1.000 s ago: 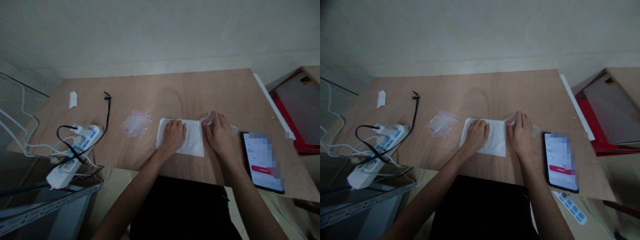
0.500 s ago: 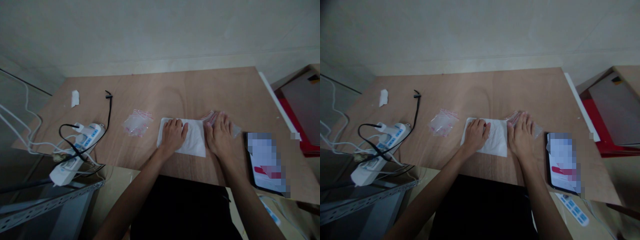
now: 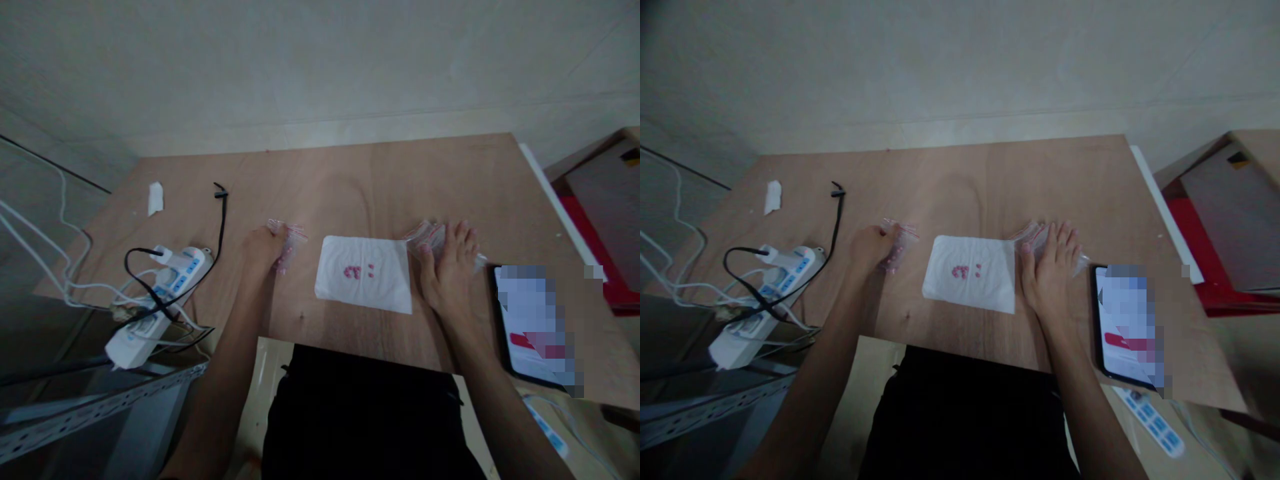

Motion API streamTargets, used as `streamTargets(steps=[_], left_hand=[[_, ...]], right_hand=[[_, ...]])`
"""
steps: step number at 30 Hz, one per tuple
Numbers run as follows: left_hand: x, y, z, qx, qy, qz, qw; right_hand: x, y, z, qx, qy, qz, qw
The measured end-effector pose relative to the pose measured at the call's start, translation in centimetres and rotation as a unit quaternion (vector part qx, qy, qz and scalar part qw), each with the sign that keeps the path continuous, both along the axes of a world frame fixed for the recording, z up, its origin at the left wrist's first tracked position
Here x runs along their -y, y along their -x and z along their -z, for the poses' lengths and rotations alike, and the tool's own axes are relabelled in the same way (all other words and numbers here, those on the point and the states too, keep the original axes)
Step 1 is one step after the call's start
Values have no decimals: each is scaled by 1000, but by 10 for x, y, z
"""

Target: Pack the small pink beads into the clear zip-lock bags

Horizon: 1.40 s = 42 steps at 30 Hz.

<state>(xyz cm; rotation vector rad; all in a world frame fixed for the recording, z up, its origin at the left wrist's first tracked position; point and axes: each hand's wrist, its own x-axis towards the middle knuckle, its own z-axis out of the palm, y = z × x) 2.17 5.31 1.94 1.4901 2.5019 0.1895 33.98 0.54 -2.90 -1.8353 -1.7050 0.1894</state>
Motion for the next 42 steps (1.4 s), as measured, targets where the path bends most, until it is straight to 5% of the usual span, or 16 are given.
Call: streamTargets(steps=[10,16,20,25,31,37,42], left_hand=[[6,20,-5,112,-7,31,993],[39,27,-35,208,-73,30,975],[61,5,-52,357,-150,60,920],[72,-47,-57,497,-145,148,843],[74,-87,-40,599,-156,171,766],[76,-105,-29,628,-168,153,744],[76,-102,-33,604,-134,228,752]], right_hand=[[2,-2,-3,-6,-12,6,1000],[16,13,-26,-13,-133,8,991],[26,51,-63,-120,-155,-80,977],[30,100,-91,-287,-30,-250,924],[32,95,-85,-358,5,-219,908],[41,83,-94,-298,-26,-220,929],[42,81,-96,-275,-45,-191,941]])
